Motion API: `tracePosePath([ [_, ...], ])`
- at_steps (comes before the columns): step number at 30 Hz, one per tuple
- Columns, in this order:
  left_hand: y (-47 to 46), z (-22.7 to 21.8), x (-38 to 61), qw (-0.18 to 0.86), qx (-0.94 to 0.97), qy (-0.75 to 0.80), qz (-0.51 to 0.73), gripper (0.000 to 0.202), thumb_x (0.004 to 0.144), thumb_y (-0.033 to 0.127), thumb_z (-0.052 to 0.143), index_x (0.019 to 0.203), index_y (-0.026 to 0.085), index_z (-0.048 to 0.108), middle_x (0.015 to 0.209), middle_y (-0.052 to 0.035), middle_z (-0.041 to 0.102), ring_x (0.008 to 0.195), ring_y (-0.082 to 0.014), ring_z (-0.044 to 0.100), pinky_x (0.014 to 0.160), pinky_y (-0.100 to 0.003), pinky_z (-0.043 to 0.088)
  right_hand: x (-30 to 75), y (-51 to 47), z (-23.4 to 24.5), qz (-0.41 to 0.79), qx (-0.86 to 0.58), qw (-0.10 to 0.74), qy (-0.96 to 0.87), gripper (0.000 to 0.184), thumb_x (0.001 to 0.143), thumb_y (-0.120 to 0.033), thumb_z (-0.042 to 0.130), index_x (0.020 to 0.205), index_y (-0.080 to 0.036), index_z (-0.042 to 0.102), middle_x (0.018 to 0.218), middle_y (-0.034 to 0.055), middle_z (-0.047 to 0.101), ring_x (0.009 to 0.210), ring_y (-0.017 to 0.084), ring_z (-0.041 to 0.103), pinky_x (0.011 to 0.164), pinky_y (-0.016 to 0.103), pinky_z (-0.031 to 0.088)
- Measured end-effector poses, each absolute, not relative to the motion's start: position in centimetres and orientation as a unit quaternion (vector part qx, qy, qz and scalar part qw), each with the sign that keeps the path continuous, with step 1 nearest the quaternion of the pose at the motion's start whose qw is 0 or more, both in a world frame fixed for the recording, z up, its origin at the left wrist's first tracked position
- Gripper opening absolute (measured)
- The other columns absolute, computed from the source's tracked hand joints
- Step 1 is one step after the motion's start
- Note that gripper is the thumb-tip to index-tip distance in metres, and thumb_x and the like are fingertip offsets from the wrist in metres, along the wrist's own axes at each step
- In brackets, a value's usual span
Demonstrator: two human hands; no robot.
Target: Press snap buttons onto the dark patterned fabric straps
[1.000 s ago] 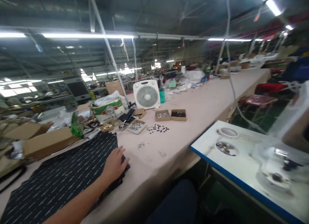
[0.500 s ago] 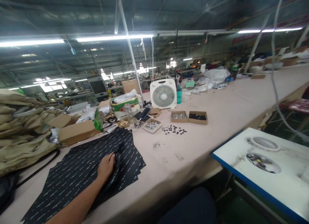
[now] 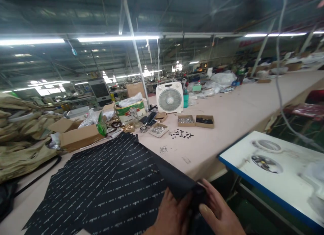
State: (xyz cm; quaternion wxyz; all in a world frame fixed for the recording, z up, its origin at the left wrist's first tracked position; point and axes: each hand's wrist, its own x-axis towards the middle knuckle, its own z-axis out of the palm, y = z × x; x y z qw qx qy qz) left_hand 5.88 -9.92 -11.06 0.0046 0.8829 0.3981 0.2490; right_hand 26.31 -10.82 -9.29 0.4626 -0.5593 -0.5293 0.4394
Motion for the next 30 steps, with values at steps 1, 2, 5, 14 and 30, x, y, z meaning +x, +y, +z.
tracePosePath([
  [1, -10.3, -11.0, 6.9, 0.020, 0.901, 0.368, 0.229, 0.066, 0.093, 0.033, 0.056, 0.154, 0.022, 0.034, 0.156, -0.0103, 0.043, 0.146, -0.0306, 0.037, 0.118, -0.053, 0.038, 25.7, -9.8, -8.5, 0.427, -0.576, 0.451, -0.532, 0.073, 0.074, -0.055, 0.069, 0.139, -0.026, 0.056, 0.135, 0.0120, 0.066, 0.125, 0.035, 0.061, 0.104, 0.046, 0.051],
  [2, -10.6, -10.8, 7.6, 0.032, 0.915, 0.339, 0.215, 0.067, 0.091, 0.038, 0.058, 0.152, 0.022, 0.038, 0.156, -0.0101, 0.044, 0.145, -0.0318, 0.038, 0.118, -0.053, 0.039, 25.5, -8.8, -7.9, 0.410, -0.598, 0.435, -0.534, 0.067, 0.074, -0.054, 0.066, 0.135, -0.025, 0.060, 0.131, 0.0098, 0.069, 0.123, 0.035, 0.062, 0.104, 0.046, 0.051],
  [5, -10.8, -9.6, 7.3, 0.031, 0.931, 0.288, 0.223, 0.060, 0.088, 0.038, 0.062, 0.144, 0.020, 0.047, 0.156, -0.0105, 0.043, 0.146, -0.0318, 0.037, 0.116, -0.049, 0.042, 26.8, -7.6, -7.3, 0.373, -0.645, 0.424, -0.515, 0.044, 0.079, -0.049, 0.054, 0.111, -0.026, 0.072, 0.108, 0.0068, 0.078, 0.102, 0.033, 0.071, 0.089, 0.042, 0.055],
  [14, -0.8, -4.1, 2.2, -0.027, 0.900, 0.401, 0.170, 0.089, 0.074, 0.039, 0.078, 0.150, 0.014, 0.037, 0.158, -0.0168, 0.037, 0.149, -0.0353, 0.027, 0.125, -0.057, 0.016, 32.9, -11.3, -11.5, 0.464, -0.623, 0.475, -0.413, 0.048, 0.082, -0.061, 0.063, 0.108, -0.021, 0.072, 0.097, 0.0060, 0.078, 0.093, 0.032, 0.071, 0.084, 0.039, 0.054],
  [30, 1.2, -1.9, 7.9, 0.277, 0.911, 0.298, 0.073, 0.017, 0.085, 0.017, 0.045, 0.095, 0.020, 0.058, 0.096, -0.0042, 0.063, 0.088, -0.0190, 0.058, 0.079, -0.029, 0.043, 27.9, -8.3, -5.6, 0.178, -0.574, 0.230, -0.766, 0.025, 0.086, -0.023, 0.062, 0.109, -0.022, 0.069, 0.109, 0.0071, 0.075, 0.104, 0.027, 0.067, 0.099, 0.044, 0.044],
])
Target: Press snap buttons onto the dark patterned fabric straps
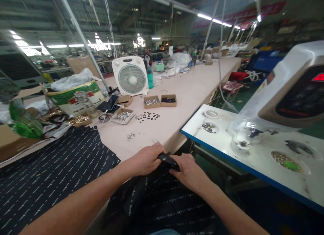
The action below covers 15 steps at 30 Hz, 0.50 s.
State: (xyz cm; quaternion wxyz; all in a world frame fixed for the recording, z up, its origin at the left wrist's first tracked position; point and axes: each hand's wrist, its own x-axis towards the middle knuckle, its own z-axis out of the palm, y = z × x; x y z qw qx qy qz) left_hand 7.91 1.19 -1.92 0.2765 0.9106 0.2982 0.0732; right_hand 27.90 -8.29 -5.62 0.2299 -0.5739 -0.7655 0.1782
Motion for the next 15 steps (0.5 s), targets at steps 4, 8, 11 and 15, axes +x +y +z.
tracePosePath([
  [4, 1.4, -3.6, 7.8, 0.381, 0.867, 0.309, 0.088, 0.017, 0.084, 0.015, 0.043, 0.090, 0.019, 0.058, 0.088, -0.0014, 0.063, 0.084, -0.0170, 0.057, 0.077, -0.028, 0.042, 28.4, -7.1, -7.2, 0.321, -0.596, 0.245, -0.694, 0.020, 0.091, -0.021, 0.049, 0.075, -0.021, 0.061, 0.074, -0.0002, 0.067, 0.072, 0.018, 0.063, 0.068, 0.028, 0.043],
  [8, 1.7, -4.8, 8.9, 0.492, 0.776, 0.365, 0.147, 0.017, 0.085, 0.020, 0.045, 0.089, 0.017, 0.062, 0.084, -0.0009, 0.063, 0.084, -0.0167, 0.056, 0.078, -0.028, 0.043, 28.5, -7.3, -5.8, 0.426, -0.574, 0.273, -0.644, 0.014, 0.086, -0.025, 0.056, 0.073, -0.020, 0.058, 0.071, -0.0034, 0.061, 0.069, 0.016, 0.058, 0.065, 0.025, 0.041],
  [11, 1.8, -4.1, 9.9, 0.546, 0.737, 0.371, 0.145, 0.022, 0.087, 0.032, 0.051, 0.090, 0.015, 0.065, 0.087, -0.0020, 0.065, 0.086, -0.0177, 0.057, 0.079, -0.028, 0.044, 28.4, -7.2, -4.8, 0.459, -0.570, 0.297, -0.614, 0.012, 0.086, -0.027, 0.056, 0.077, -0.020, 0.061, 0.073, -0.0032, 0.062, 0.070, 0.016, 0.057, 0.066, 0.025, 0.042],
  [15, 2.4, -2.9, 9.4, 0.592, 0.754, 0.284, 0.012, 0.037, 0.071, 0.044, 0.078, 0.095, 0.017, 0.068, 0.085, 0.0008, 0.066, 0.081, -0.0173, 0.057, 0.076, -0.027, 0.044, 28.6, -7.1, -3.9, 0.463, -0.575, 0.296, -0.607, 0.016, 0.088, -0.030, 0.056, 0.078, -0.019, 0.063, 0.073, -0.0015, 0.063, 0.071, 0.017, 0.058, 0.064, 0.025, 0.041],
])
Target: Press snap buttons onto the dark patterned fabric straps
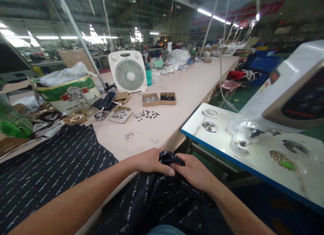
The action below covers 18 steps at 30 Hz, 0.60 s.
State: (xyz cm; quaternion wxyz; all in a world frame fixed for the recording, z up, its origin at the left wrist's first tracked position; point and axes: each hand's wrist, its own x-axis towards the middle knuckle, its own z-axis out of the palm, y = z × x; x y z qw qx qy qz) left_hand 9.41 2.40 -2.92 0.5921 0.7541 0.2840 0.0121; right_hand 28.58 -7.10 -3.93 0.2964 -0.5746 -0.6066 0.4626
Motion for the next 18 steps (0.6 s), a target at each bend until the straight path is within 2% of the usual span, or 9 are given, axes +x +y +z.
tracePosePath([
  [2, 2.8, -2.9, 8.6, 0.572, 0.768, 0.282, -0.064, 0.033, 0.066, 0.041, 0.081, 0.086, 0.018, 0.068, 0.075, 0.0036, 0.061, 0.071, -0.0147, 0.053, 0.069, -0.025, 0.042, 28.7, -7.2, -3.7, 0.449, -0.588, 0.284, -0.610, 0.016, 0.087, -0.029, 0.058, 0.076, -0.019, 0.063, 0.072, -0.0015, 0.062, 0.070, 0.017, 0.057, 0.062, 0.025, 0.040],
  [4, 3.1, -3.3, 8.0, 0.543, 0.775, 0.306, -0.103, 0.025, 0.070, 0.037, 0.075, 0.071, 0.017, 0.061, 0.063, 0.0053, 0.049, 0.061, -0.0118, 0.043, 0.059, -0.025, 0.035, 28.7, -7.2, -3.8, 0.439, -0.594, 0.277, -0.615, 0.014, 0.088, -0.027, 0.057, 0.080, -0.019, 0.066, 0.074, -0.0011, 0.064, 0.072, 0.016, 0.058, 0.063, 0.025, 0.039],
  [6, 3.1, -4.0, 7.7, 0.551, 0.769, 0.312, -0.093, 0.022, 0.074, 0.033, 0.067, 0.065, 0.017, 0.055, 0.058, 0.0057, 0.041, 0.057, -0.0107, 0.036, 0.055, -0.025, 0.029, 28.7, -7.1, -3.9, 0.434, -0.598, 0.273, -0.616, 0.014, 0.089, -0.027, 0.057, 0.085, -0.020, 0.068, 0.077, -0.0007, 0.066, 0.073, 0.016, 0.059, 0.064, 0.026, 0.039],
  [9, 2.4, -5.0, 7.8, 0.626, 0.716, 0.307, -0.020, 0.009, 0.073, 0.025, 0.060, 0.078, 0.017, 0.061, 0.067, 0.0042, 0.052, 0.065, -0.0124, 0.044, 0.062, -0.024, 0.035, 28.6, -6.9, -4.0, 0.426, -0.605, 0.277, -0.613, 0.011, 0.088, -0.026, 0.060, 0.086, -0.019, 0.069, 0.077, -0.0010, 0.067, 0.073, 0.017, 0.060, 0.065, 0.026, 0.040],
  [11, 1.8, -5.6, 8.1, 0.667, 0.672, 0.322, 0.022, 0.019, 0.072, 0.022, 0.058, 0.089, 0.016, 0.066, 0.077, 0.0020, 0.061, 0.071, -0.0144, 0.050, 0.070, -0.026, 0.040, 28.6, -6.8, -3.8, 0.425, -0.606, 0.280, -0.611, 0.011, 0.088, -0.026, 0.061, 0.086, -0.019, 0.069, 0.078, -0.0008, 0.068, 0.075, 0.017, 0.061, 0.068, 0.027, 0.042],
  [13, 1.3, -5.9, 8.2, 0.685, 0.643, 0.340, 0.039, 0.022, 0.076, 0.025, 0.058, 0.093, 0.015, 0.068, 0.078, 0.0009, 0.064, 0.072, -0.0151, 0.052, 0.071, -0.027, 0.042, 28.5, -6.8, -3.5, 0.432, -0.601, 0.284, -0.609, 0.011, 0.087, -0.027, 0.062, 0.091, -0.020, 0.071, 0.084, -0.0001, 0.071, 0.080, 0.019, 0.064, 0.072, 0.028, 0.044],
  [15, 1.1, -6.0, 8.1, 0.686, 0.635, 0.353, 0.047, 0.024, 0.080, 0.031, 0.060, 0.093, 0.015, 0.070, 0.078, 0.0002, 0.065, 0.071, -0.0152, 0.054, 0.071, -0.027, 0.043, 28.4, -6.8, -3.4, 0.443, -0.591, 0.288, -0.609, 0.019, 0.084, -0.025, 0.067, 0.102, -0.022, 0.071, 0.094, 0.0002, 0.074, 0.088, 0.020, 0.066, 0.079, 0.030, 0.046],
  [18, 1.0, -5.9, 8.1, 0.686, 0.631, 0.357, 0.063, 0.031, 0.083, 0.037, 0.061, 0.099, 0.013, 0.072, 0.088, -0.0030, 0.069, 0.079, -0.0172, 0.058, 0.079, -0.029, 0.045, 28.4, -6.8, -3.7, 0.453, -0.582, 0.275, -0.617, 0.038, 0.076, -0.018, 0.072, 0.113, -0.025, 0.071, 0.105, 0.0002, 0.074, 0.097, 0.022, 0.066, 0.088, 0.032, 0.047],
])
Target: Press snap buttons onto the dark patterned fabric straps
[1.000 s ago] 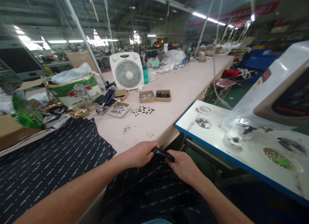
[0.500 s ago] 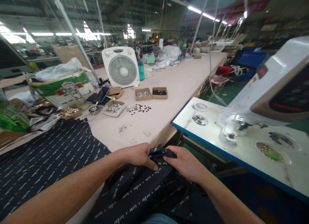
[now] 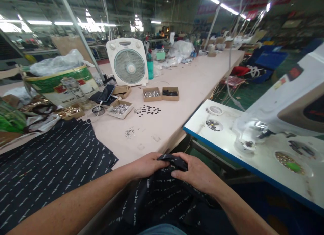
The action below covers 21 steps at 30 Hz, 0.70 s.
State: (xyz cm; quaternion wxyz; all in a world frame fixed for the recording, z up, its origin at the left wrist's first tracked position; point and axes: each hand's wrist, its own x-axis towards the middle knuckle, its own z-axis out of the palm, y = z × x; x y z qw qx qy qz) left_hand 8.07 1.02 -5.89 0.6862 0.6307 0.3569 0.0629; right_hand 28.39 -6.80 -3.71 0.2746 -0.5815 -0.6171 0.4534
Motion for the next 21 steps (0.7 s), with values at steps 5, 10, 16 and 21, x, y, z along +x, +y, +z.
tracePosePath([
  [5, 1.4, -6.3, 7.8, 0.722, 0.600, 0.336, 0.075, 0.036, 0.084, 0.040, 0.063, 0.105, 0.012, 0.071, 0.095, -0.0054, 0.071, 0.082, -0.0169, 0.059, 0.084, -0.031, 0.046, 28.6, -6.5, -4.3, 0.503, -0.557, 0.263, -0.606, 0.035, 0.079, -0.015, 0.064, 0.113, -0.023, 0.071, 0.104, 0.0014, 0.075, 0.097, 0.024, 0.068, 0.087, 0.033, 0.049],
  [10, 2.1, -6.3, 7.3, 0.733, 0.611, 0.300, 0.013, 0.021, 0.074, 0.028, 0.072, 0.088, 0.014, 0.069, 0.074, 0.0027, 0.061, 0.067, -0.0114, 0.051, 0.068, -0.024, 0.040, 28.5, -5.4, -4.2, 0.513, -0.561, 0.253, -0.599, 0.035, 0.078, -0.015, 0.065, 0.111, -0.023, 0.072, 0.102, 0.0004, 0.076, 0.096, 0.023, 0.068, 0.085, 0.031, 0.049],
  [16, 2.1, -7.5, 6.6, 0.733, 0.611, 0.299, 0.028, 0.016, 0.070, 0.028, 0.071, 0.075, 0.016, 0.061, 0.065, 0.0053, 0.048, 0.060, -0.0091, 0.041, 0.059, -0.022, 0.033, 29.4, -4.1, -4.0, 0.526, -0.566, 0.185, -0.607, 0.041, 0.075, -0.021, 0.070, 0.116, -0.027, 0.072, 0.106, 0.0004, 0.076, 0.096, 0.025, 0.068, 0.086, 0.032, 0.050],
  [21, 0.5, -10.1, 6.8, 0.668, 0.689, 0.270, 0.082, 0.020, 0.080, 0.027, 0.060, 0.069, 0.018, 0.046, 0.062, 0.0052, 0.041, 0.054, -0.0078, 0.037, 0.050, -0.022, 0.028, 29.4, -1.2, -2.1, 0.538, -0.532, 0.185, -0.627, 0.060, 0.070, -0.034, 0.080, 0.128, -0.029, 0.067, 0.125, 0.0048, 0.070, 0.114, 0.030, 0.063, 0.099, 0.036, 0.047],
])
